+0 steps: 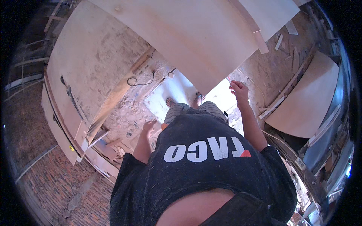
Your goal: The person measures a large sheet of plywood with a tape measure and marks it with a pencil. They then place a thin wooden strip along the edge and trace a line. Another person is seen handling a large curved panel in the background.
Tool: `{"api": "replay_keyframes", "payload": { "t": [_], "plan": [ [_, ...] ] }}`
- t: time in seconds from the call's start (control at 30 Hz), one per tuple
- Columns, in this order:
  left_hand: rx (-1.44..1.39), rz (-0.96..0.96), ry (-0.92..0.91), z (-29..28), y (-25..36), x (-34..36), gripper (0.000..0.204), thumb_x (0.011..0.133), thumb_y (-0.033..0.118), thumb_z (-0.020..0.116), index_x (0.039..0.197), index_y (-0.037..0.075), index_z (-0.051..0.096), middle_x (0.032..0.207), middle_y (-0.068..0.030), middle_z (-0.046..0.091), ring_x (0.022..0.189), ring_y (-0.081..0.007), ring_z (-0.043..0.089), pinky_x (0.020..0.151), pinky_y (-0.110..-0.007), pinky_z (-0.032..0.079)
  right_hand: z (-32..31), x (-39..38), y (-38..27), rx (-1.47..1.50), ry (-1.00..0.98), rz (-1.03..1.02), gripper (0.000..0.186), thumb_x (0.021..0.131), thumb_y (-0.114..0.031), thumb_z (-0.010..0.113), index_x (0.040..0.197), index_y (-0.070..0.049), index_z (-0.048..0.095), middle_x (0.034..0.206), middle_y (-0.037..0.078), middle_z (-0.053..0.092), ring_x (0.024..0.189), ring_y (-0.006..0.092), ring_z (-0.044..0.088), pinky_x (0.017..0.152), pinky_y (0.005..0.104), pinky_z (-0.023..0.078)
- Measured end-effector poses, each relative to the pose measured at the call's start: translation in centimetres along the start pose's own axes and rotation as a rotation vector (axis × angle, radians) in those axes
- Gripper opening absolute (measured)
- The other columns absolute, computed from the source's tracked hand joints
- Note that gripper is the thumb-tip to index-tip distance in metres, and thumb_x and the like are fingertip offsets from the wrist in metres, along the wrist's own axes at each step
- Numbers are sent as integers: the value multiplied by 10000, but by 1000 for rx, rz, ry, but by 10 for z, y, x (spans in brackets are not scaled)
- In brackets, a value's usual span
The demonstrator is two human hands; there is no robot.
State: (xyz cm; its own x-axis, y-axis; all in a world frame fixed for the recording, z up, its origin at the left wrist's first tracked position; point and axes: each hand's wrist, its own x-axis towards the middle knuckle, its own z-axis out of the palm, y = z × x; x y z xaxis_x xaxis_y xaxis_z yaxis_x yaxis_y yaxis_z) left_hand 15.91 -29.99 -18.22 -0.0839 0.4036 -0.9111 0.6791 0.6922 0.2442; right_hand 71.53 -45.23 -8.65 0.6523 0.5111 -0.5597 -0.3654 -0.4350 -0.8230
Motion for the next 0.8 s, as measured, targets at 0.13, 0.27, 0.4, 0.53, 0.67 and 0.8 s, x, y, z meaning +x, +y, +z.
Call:
{"api": "replay_keyframes", "payload": {
  "t": [0.13, 0.27, 0.4, 0.53, 0.67, 0.8],
  "plan": [
    [345, 302, -59, -10, -54, 20, 722, 907, 399, 778, 1448, -25, 555, 1439, -215, 608, 1316, -312, 590, 1092, -402, 459, 18, -14, 3, -111, -19, -2, 284, 946, -230, 731, 1150, -32, 726, 996, 38, 735, 888, 146, 704, 772, 303, 541],
    [187, 361, 46, 5, -28, 12, 692, 909, 400, 764, 1400, -53, 585, 1296, -222, 695, 1196, -280, 668, 1016, -361, 511, 31, -18, 30, -288, -78, -30, 301, 949, -248, 727, 1160, -33, 725, 966, 22, 732, 861, 146, 706, 750, 308, 543],
    [42, 439, 47, -6, -18, 18, 690, 892, 416, 775, 1362, -61, 610, 1234, -215, 722, 1108, -284, 704, 955, -362, 545, 35, -25, 68, -640, -218, -244, 308, 926, -283, 736, 1062, -7, 754, 914, 101, 777, 832, 179, 730, 749, 339, 560],
    [893, 1278, 383, -54, -103, 80, 711, 869, 459, 781, 1339, -53, 630, 1203, -250, 721, 1079, -309, 714, 934, -407, 567, 59, -48, 79, -1073, -310, -413, 465, 863, -461, 750, 1006, -18, 755, 949, 241, 741, 911, 442, 716, 787, 498, 569],
    [-11, 326, 204, -99, -142, 53, 701, 832, 565, 771, 1252, 7, 708, 1194, -234, 726, 1120, -338, 702, 965, -432, 555, 77, -40, 162, -1075, -440, -312, 246, 898, -303, 710, 1012, -94, 771, 913, 143, 755, 854, 299, 735, 771, 437, 571],
    [169, 319, 404, -155, -191, 65, 618, 844, 592, 729, 1137, 49, 746, 1167, -181, 737, 1124, -340, 689, 998, -450, 531, 74, -17, 258, -1277, -608, -398, 355, 924, -404, 630, 1029, -91, 758, 843, 180, 740, 744, 344, 718, 657, 481, 550]
  ]
}}
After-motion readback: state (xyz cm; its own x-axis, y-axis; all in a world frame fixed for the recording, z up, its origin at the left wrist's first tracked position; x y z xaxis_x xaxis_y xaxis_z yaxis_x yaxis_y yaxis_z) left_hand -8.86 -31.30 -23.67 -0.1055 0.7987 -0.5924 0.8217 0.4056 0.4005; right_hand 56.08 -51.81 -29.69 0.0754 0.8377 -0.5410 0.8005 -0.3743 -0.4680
